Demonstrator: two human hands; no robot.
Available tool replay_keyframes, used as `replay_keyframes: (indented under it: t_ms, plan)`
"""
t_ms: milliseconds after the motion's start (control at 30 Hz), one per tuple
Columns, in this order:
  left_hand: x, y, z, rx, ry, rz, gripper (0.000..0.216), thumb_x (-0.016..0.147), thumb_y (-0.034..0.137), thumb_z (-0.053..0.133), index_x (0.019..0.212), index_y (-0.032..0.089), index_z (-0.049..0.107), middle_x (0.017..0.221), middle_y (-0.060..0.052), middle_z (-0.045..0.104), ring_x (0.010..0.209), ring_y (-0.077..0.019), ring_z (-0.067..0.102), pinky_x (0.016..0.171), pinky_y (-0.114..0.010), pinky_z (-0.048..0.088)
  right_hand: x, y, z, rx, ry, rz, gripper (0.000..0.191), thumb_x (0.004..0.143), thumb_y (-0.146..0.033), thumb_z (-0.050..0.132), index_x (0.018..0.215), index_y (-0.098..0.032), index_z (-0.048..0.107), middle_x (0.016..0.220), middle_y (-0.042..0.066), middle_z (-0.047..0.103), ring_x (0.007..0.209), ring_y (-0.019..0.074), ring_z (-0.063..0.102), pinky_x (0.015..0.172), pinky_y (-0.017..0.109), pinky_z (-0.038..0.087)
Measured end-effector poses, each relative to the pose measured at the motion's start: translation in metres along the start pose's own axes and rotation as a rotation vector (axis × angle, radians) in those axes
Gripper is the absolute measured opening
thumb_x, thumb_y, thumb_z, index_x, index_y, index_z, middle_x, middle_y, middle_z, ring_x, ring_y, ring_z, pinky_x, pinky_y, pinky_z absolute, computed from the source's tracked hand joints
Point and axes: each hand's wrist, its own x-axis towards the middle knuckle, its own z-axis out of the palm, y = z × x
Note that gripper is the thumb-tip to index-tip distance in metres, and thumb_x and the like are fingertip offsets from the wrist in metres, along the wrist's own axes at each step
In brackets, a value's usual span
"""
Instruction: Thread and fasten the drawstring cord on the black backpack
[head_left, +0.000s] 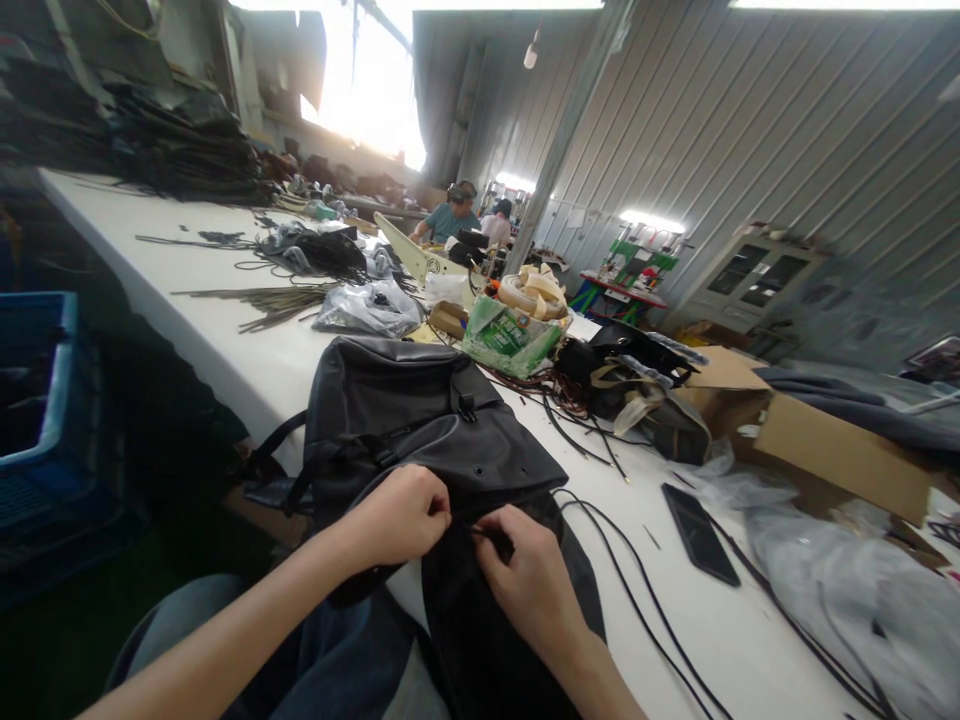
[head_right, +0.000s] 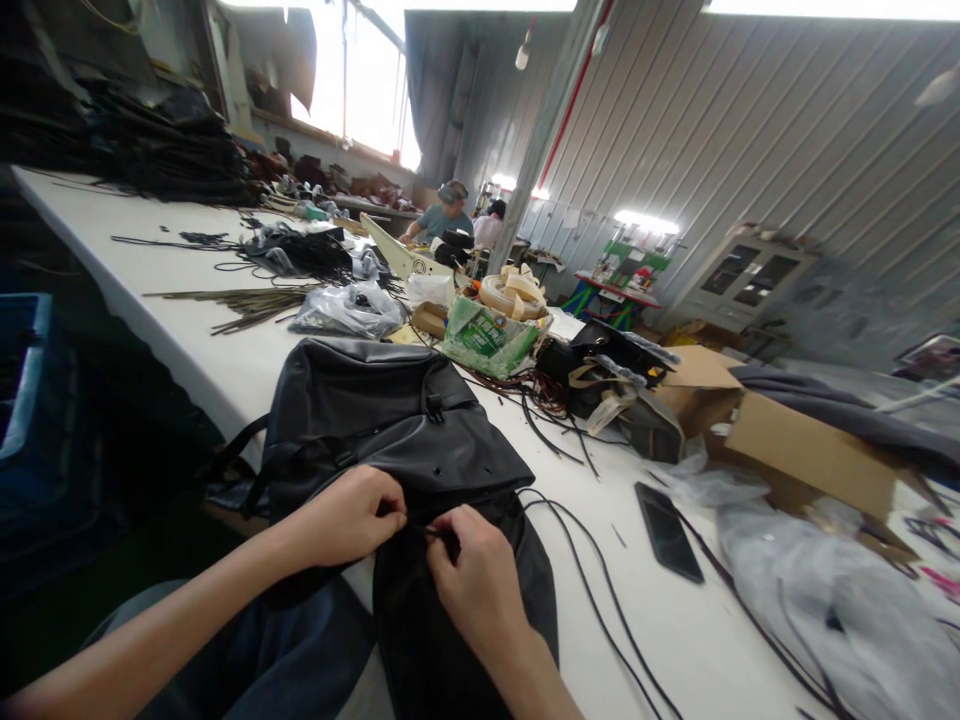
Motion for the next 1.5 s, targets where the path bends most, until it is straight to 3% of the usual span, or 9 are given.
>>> replay_keyframes:
  t_ms: [567,833,1067,1300,1500]
  plan:
    - [0.005,-0.012,0.007,-0.133,0.015,-0.009,0.018,0.079,0.015,0.067,0.072,0.017,0.083,0.065,-0.002,0.076,0.062,-0.0162,0.067,0.058,-0.028,0.038,-0.002,0.002,0.012,0.003,0.075,0.107,0.013,0.092,-0.026,0.067,0.084,-0.022,0.077,0.083,0.003,0.076,0.076,0.0218,0.07,0.07,0.034,0.045]
    - [0.006,-0.015,0.011,-0.133,0.047,0.01,0.019,0.078,0.016,0.066,0.071,0.018,0.083,0.067,-0.003,0.077,0.064,-0.0166,0.068,0.059,-0.029,0.039,0.001,0.001,0.012,0.058,0.038,0.062,0.014,0.091,-0.024,0.067,0.084,-0.022,0.079,0.083,0.001,0.077,0.078,0.0203,0.071,0.073,0.033,0.046]
    - [0.003,-0.012,0.009,-0.141,0.047,0.005,0.019,0.078,0.015,0.066,0.071,0.017,0.083,0.066,-0.002,0.076,0.063,-0.0158,0.067,0.059,-0.028,0.039,0.002,-0.002,0.01,0.073,0.02,0.125,0.014,0.089,-0.026,0.069,0.08,-0.022,0.078,0.078,0.001,0.076,0.071,0.0197,0.068,0.067,0.033,0.044]
    - [0.004,-0.014,0.01,-0.157,0.038,0.006,0.019,0.076,0.013,0.065,0.067,0.015,0.081,0.058,-0.001,0.068,0.058,-0.0144,0.06,0.056,-0.029,0.035,-0.001,-0.001,0.013,0.07,0.095,0.118,0.015,0.09,-0.03,0.068,0.078,-0.023,0.075,0.077,0.0,0.074,0.072,0.0194,0.067,0.067,0.031,0.045]
    - [0.004,-0.014,0.011,-0.168,0.045,0.005,0.018,0.075,0.013,0.065,0.066,0.014,0.08,0.055,0.001,0.061,0.057,-0.0125,0.055,0.055,-0.028,0.032,-0.002,0.003,0.016,0.036,0.055,0.071,0.013,0.089,-0.024,0.067,0.077,-0.022,0.072,0.078,0.0,0.074,0.074,0.0193,0.069,0.07,0.031,0.044]
